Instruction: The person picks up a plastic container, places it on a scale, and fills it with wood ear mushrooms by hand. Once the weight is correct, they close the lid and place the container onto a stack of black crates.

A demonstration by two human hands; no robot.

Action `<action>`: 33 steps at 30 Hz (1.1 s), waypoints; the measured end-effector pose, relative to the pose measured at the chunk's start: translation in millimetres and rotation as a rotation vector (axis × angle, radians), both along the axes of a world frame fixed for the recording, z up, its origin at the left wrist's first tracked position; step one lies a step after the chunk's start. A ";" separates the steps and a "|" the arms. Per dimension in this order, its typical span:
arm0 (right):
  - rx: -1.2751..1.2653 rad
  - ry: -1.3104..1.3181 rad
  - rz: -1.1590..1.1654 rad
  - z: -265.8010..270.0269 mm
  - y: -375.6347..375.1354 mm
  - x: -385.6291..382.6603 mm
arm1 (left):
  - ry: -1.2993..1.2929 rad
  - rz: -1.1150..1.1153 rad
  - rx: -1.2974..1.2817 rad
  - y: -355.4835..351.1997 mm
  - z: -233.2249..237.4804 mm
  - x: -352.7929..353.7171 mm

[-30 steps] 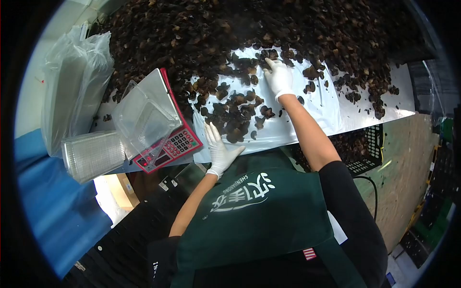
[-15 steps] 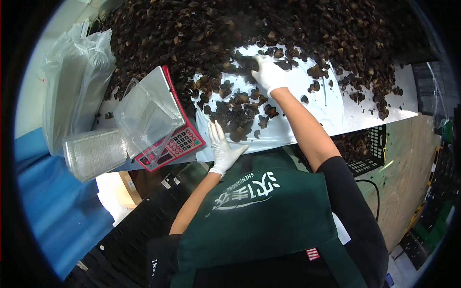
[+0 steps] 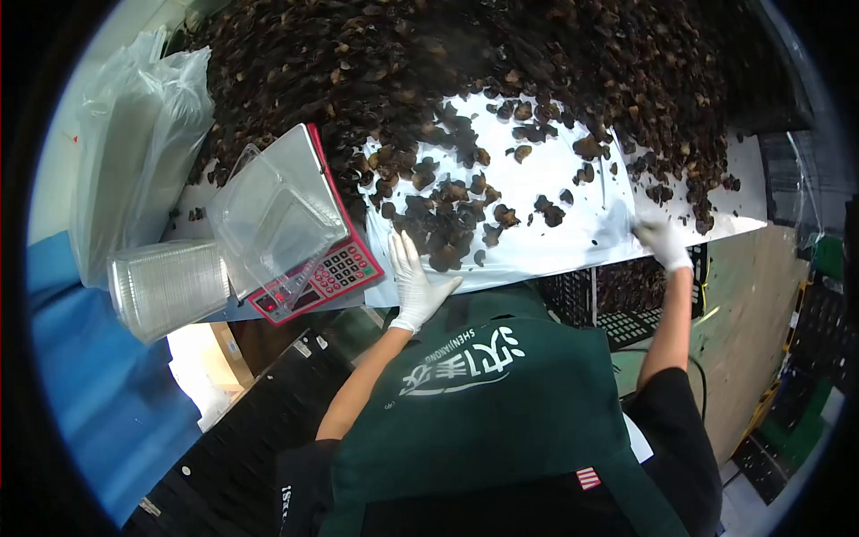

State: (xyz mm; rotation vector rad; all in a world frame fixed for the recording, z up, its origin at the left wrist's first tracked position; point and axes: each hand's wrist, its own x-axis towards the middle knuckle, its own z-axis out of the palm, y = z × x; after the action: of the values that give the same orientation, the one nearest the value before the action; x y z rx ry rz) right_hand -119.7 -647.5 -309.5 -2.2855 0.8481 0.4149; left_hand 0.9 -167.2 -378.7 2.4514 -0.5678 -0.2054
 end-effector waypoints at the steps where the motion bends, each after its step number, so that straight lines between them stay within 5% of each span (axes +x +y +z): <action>1: -0.310 0.415 0.051 21.1 -3.5 -11.5 | -0.001 0.010 -0.002 -0.4 -0.3 -0.3; 3: -0.507 0.322 0.039 18.7 -23.6 -40.5 | 0.016 0.005 0.000 0.0 0.3 -0.2; 7: -0.125 -0.190 -0.021 21.2 55.8 86.2 | 0.008 0.014 -0.008 -1.0 1.0 0.3; 10: -0.117 -0.600 0.305 -14.2 140.2 200.4 | 0.012 0.013 -0.009 0.8 -1.9 -1.0; 13: -0.293 -0.698 0.548 -29.0 213.9 290.1 | 0.014 0.017 -0.026 0.5 -1.5 0.3; 18: -0.403 -0.472 1.026 -33.0 284.2 308.0 | 0.080 0.062 -0.018 -2.8 5.3 2.0; 29: -0.559 -0.374 0.665 -7.3 161.3 188.9 | 0.088 0.041 0.020 -1.7 8.4 2.9; 32: -0.488 -0.723 0.574 -9.7 207.2 214.9 | 0.097 0.039 0.033 -2.9 7.9 3.6; 33: -0.253 -0.819 0.628 -15.5 222.7 232.8 | 0.095 0.042 0.029 -2.9 9.2 3.3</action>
State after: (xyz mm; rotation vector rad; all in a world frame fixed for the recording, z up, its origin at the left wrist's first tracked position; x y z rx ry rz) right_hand 113.1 -424.8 -325.0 -2.5812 -0.2473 -0.3933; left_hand 4.2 -170.1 -369.5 2.4644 -0.4751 -0.3132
